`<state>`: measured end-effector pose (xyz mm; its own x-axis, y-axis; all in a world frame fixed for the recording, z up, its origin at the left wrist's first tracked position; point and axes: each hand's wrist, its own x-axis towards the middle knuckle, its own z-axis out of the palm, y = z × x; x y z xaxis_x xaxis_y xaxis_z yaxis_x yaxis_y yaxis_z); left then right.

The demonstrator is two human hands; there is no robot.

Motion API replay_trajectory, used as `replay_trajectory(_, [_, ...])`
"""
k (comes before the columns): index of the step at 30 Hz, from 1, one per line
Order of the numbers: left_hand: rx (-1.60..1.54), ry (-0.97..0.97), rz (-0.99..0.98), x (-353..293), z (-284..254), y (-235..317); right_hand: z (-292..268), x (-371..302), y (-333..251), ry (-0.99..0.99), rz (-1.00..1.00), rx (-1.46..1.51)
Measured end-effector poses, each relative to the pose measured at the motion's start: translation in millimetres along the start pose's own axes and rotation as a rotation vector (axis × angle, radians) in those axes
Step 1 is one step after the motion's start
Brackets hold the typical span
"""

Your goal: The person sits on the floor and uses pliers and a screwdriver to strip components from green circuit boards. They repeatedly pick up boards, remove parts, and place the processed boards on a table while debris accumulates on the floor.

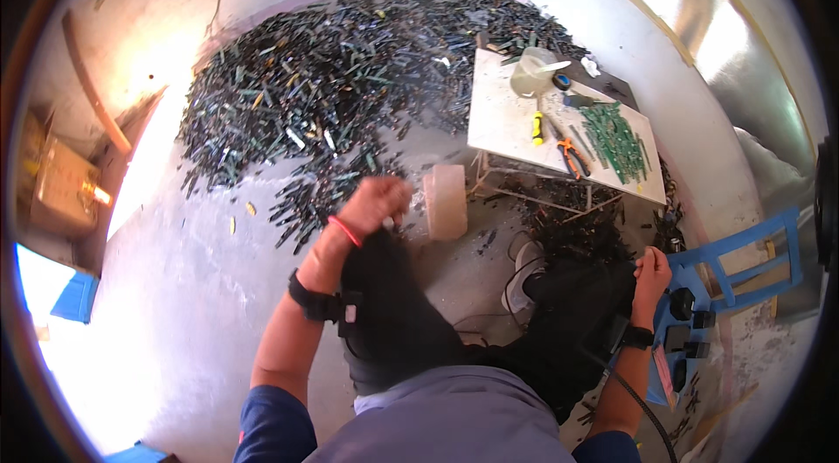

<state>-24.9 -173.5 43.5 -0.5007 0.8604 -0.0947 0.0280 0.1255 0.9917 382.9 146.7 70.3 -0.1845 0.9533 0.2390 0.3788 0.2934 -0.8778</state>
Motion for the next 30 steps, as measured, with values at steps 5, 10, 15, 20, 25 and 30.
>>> replay_trajectory(5, [-0.362,0.512,-0.133,-48.2,-71.3,-54.0,-5.2,-6.8,6.0,0.085,-0.077,-0.171])
replay_trajectory(10, [-1.141,0.946,-0.497,-116.2,-58.8,-244.9,-18.0,-7.4,55.7,0.138,-0.148,-0.393])
replay_trajectory(15, [-1.057,1.154,-0.924,-193.2,29.8,-348.2,-20.6,-11.9,38.5,0.049,-0.264,-0.681])
replay_trajectory(20, [-0.665,1.087,-1.074,-172.1,33.9,-363.3,-34.8,-12.6,57.1,0.073,-0.198,-0.847])
replay_trajectory(25, [-0.237,0.912,-0.937,-99.0,-12.8,-353.9,-36.4,-15.7,39.5,0.058,-0.093,-1.018])
replay_trajectory(30, [0.288,0.779,-1.025,-31.9,-53.1,-356.2,-49.2,-10.8,56.5,0.018,-0.075,-1.223])
